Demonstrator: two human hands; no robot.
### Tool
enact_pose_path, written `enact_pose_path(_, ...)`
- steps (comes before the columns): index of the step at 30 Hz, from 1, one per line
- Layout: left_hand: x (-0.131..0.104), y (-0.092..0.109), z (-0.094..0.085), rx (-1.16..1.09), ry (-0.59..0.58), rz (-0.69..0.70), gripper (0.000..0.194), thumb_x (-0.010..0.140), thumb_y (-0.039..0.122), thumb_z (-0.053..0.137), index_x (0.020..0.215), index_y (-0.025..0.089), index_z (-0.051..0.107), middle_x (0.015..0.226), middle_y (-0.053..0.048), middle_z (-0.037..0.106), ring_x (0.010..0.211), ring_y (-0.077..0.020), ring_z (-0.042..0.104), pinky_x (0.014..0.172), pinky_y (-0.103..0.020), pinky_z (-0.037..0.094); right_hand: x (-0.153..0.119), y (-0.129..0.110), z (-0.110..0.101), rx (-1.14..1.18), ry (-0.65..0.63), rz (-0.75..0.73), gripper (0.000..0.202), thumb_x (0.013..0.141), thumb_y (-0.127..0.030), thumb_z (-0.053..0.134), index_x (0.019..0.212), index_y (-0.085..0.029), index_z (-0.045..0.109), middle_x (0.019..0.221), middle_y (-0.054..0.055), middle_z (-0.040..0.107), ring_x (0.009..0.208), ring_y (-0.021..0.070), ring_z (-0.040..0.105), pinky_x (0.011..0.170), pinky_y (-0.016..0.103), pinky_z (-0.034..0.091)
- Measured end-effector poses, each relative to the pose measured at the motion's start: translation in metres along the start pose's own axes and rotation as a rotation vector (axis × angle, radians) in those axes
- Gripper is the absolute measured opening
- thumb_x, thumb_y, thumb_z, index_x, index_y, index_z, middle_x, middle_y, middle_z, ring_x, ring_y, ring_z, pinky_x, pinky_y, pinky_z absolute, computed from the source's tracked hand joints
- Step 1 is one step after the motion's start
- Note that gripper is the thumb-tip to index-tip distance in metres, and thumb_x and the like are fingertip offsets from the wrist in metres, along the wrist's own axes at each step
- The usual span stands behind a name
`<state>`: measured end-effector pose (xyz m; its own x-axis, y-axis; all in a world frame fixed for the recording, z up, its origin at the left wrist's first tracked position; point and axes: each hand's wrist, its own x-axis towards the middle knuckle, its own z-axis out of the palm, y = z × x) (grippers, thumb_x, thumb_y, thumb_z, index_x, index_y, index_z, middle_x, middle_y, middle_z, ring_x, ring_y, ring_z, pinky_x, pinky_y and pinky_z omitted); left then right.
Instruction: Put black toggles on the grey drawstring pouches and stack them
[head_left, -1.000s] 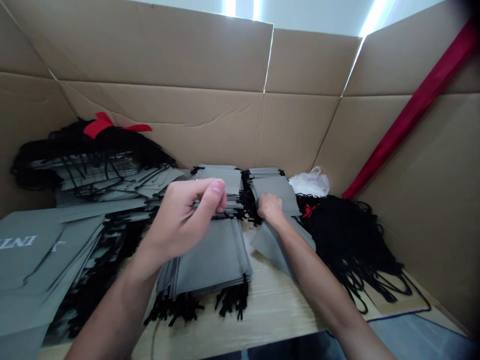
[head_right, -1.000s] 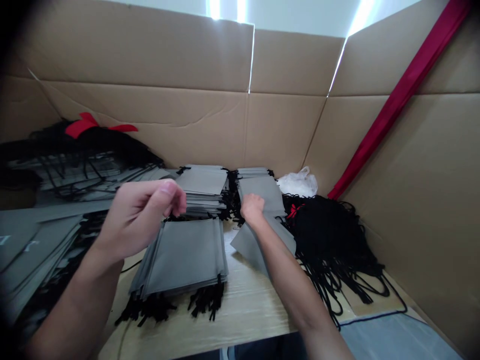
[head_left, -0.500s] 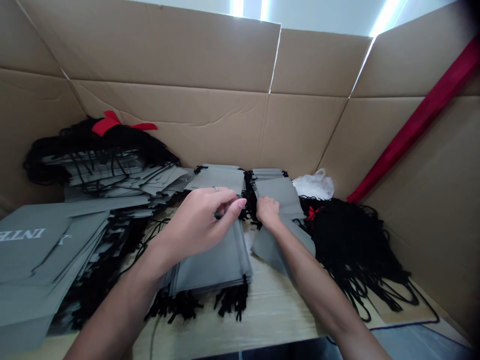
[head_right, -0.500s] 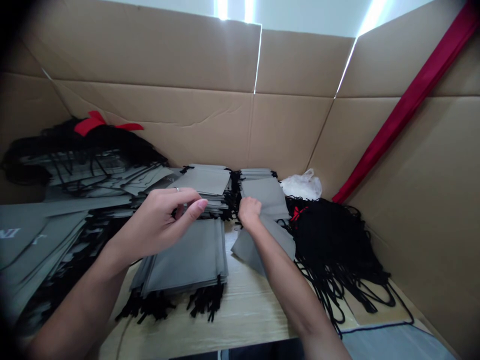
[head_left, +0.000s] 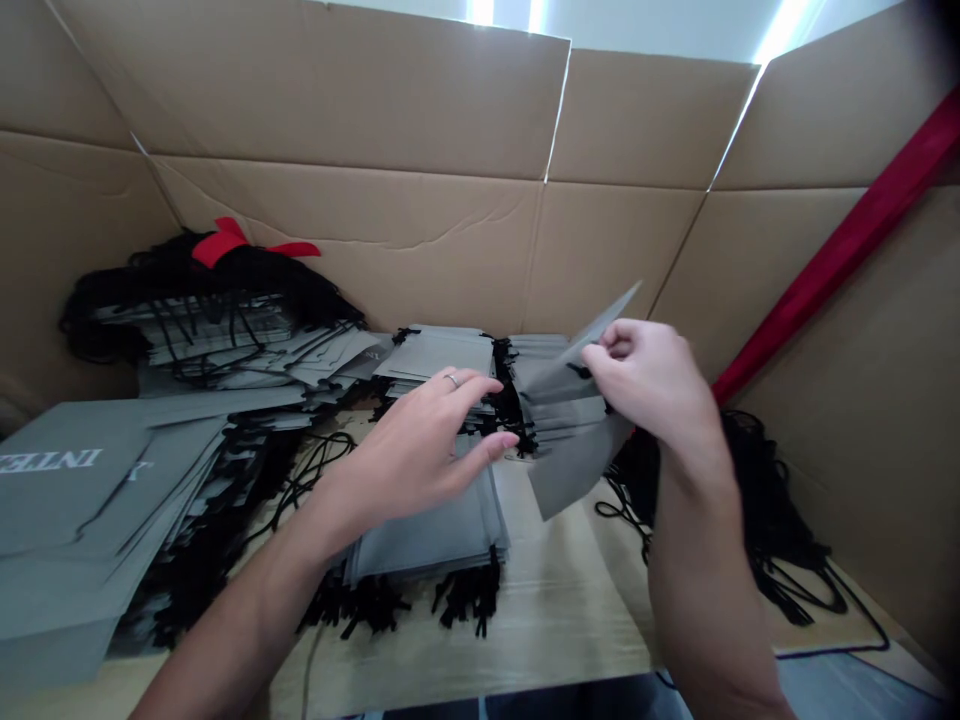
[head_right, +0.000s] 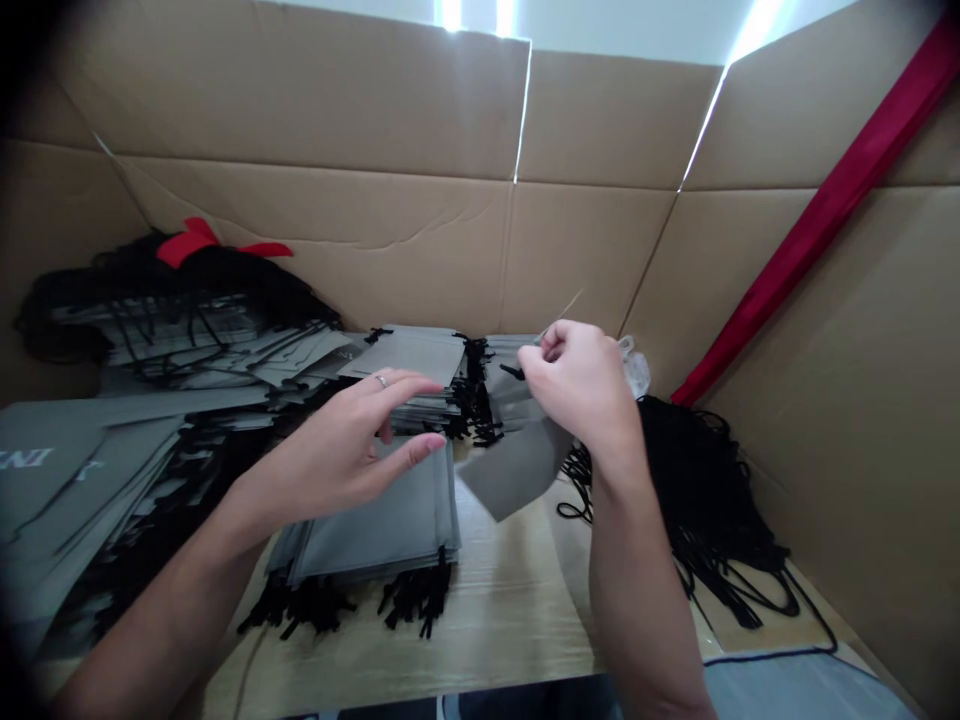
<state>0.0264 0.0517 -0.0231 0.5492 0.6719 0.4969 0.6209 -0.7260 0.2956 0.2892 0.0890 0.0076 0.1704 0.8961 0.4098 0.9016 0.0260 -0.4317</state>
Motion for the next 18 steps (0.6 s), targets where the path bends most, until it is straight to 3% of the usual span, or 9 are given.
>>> enact_pose_path(1, 0.000, 0.003, 0.003, -0.009, 0.016, 0.026, 0.057, 0.109, 0.045, 0.069, 0.157, 0.017, 0.058, 0.158, -0.016, 0.065, 0.132, -0.0298, 0.069, 0.086, -0.038, 0.061, -0.012, -0.005, -0.013, 0.278, 0.034, -0.071, 0.018, 0.093, -0.022, 0.066, 0.077, -0.024, 0.057, 0.067, -0.001, 0.063, 0.057, 0.0147, 0.056, 0.052, 0.026, 0.041)
enact_pose_path(3, 0.000, 0.009, 0.010, -0.013, 0.103, 0.111, 0.072, 0.106, 0.044, 0.074, 0.166, 0.016, 0.047, 0.170, -0.018, 0.054, 0.148, -0.0319, 0.061, 0.103, -0.042, 0.062, -0.037, -0.017, -0.030, 0.689, -0.032, -0.188, 0.024, 0.089, -0.021, 0.067, 0.071, -0.024, 0.052, 0.056, -0.006, 0.045, 0.046, 0.0098, 0.035, 0.042, 0.024, 0.024)
enact_pose_path(5, 0.000, 0.014, 0.014, 0.069, 0.248, 0.221, 0.065, 0.107, 0.037, 0.074, 0.162, 0.014, 0.050, 0.162, -0.019, 0.062, 0.146, -0.0329, 0.062, 0.113, -0.046, 0.057, -0.056, -0.029, -0.035, 0.829, -0.096, -0.256, 0.025, 0.089, -0.021, 0.070, 0.070, -0.024, 0.052, 0.056, -0.007, 0.041, 0.046, 0.0085, 0.032, 0.039, 0.023, 0.021)
enact_pose_path(7, -0.002, 0.018, 0.014, 0.202, 0.375, 0.303, 0.046, 0.108, 0.023, 0.069, 0.152, 0.014, 0.057, 0.145, -0.016, 0.073, 0.132, -0.0322, 0.070, 0.108, -0.048, 0.056, -0.067, -0.037, -0.035, 0.857, -0.173, -0.293, 0.025, 0.091, -0.023, 0.071, 0.073, -0.024, 0.053, 0.059, -0.006, 0.046, 0.049, 0.0092, 0.039, 0.040, 0.022, 0.028)
enact_pose_path(10, -0.005, 0.020, 0.008, 0.312, 0.423, 0.319, 0.034, 0.105, 0.006, 0.058, 0.138, 0.013, 0.062, 0.121, -0.012, 0.080, 0.109, -0.0284, 0.074, 0.094, -0.045, 0.053, -0.070, -0.040, -0.032, 0.813, -0.258, -0.361, 0.020, 0.098, -0.028, 0.072, 0.081, -0.022, 0.063, 0.065, -0.003, 0.057, 0.055, 0.0112, 0.049, 0.045, 0.022, 0.038)
enact_pose_path(14, -0.006, 0.017, -0.002, 0.372, 0.449, 0.256, 0.021, 0.096, 0.004, 0.051, 0.106, 0.016, 0.064, 0.086, -0.004, 0.072, 0.080, -0.0239, 0.065, 0.089, -0.047, 0.049, -0.071, -0.033, -0.032, 0.666, -0.218, -0.466, 0.004, 0.099, -0.022, 0.074, 0.095, -0.022, 0.073, 0.076, -0.003, 0.069, 0.054, 0.0095, 0.048, 0.048, 0.024, 0.038)
enact_pose_path(16, -0.006, 0.017, -0.006, 0.350, 0.418, 0.235, 0.021, 0.092, 0.004, 0.048, 0.101, 0.017, 0.062, 0.085, -0.005, 0.069, 0.079, -0.0241, 0.062, 0.088, -0.047, 0.049, -0.073, -0.031, -0.031, 0.629, -0.188, -0.572, 0.027, 0.092, -0.014, 0.079, 0.116, -0.026, 0.076, 0.091, -0.004, 0.073, 0.052, 0.0072, 0.041, 0.049, 0.025, 0.038)
enact_pose_path(18, -0.008, 0.021, -0.011, 0.241, 0.337, 0.221, 0.023, 0.092, 0.006, 0.047, 0.105, 0.017, 0.062, 0.090, -0.005, 0.069, 0.081, -0.0237, 0.061, 0.084, -0.044, 0.050, -0.074, -0.033, -0.028, 0.616, -0.184, -0.695, 0.046, 0.090, -0.013, 0.084, 0.132, -0.029, 0.074, 0.105, -0.003, 0.074, 0.057, 0.0079, 0.043, 0.054, 0.025, 0.043)
